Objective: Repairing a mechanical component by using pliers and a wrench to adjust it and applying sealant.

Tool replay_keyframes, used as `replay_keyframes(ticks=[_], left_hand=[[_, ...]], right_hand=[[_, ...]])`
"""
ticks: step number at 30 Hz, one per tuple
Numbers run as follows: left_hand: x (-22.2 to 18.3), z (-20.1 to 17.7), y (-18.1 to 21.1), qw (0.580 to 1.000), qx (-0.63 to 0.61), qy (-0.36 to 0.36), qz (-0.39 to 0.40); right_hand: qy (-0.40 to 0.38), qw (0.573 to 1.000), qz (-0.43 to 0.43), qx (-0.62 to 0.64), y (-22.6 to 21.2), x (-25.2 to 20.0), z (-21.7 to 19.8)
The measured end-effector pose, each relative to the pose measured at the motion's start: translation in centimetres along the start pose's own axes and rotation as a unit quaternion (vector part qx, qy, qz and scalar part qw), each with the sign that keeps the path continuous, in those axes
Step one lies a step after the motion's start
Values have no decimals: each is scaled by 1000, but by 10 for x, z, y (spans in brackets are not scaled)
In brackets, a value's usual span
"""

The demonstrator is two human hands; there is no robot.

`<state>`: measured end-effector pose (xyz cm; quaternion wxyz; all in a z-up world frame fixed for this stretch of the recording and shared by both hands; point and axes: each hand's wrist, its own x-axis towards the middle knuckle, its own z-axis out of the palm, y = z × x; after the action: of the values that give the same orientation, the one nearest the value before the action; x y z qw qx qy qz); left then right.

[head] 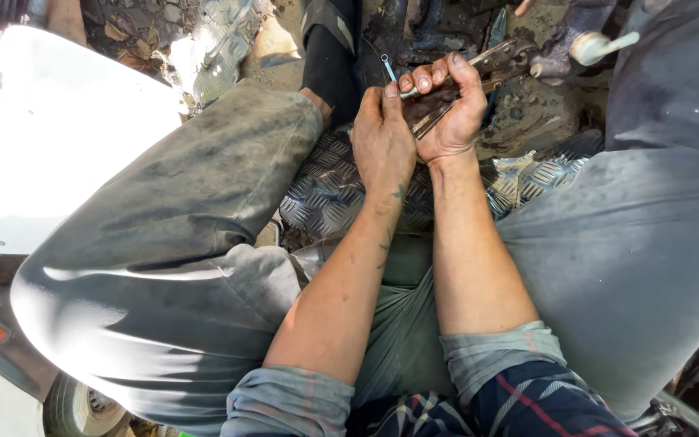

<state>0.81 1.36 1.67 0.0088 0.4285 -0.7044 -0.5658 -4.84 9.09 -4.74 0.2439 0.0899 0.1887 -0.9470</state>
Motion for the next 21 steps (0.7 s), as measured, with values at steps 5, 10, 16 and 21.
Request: replay_keyframes(ticks=[5,10,16,21], left_hand=[[5,5,-3,1000,-14,-2,-25],[9,2,2,988,-97,-30,-120],[9,5,-7,998,-38,-25,-32],[7,5,-6,992,-108,-28,-59]], right_hand=[[44,999,-14,-7,1,-1,5],[62,997,-36,-11,3,-1,8],[69,997,-27,-19,3,0,9],[75,997,-27,-20,3,-1,11]])
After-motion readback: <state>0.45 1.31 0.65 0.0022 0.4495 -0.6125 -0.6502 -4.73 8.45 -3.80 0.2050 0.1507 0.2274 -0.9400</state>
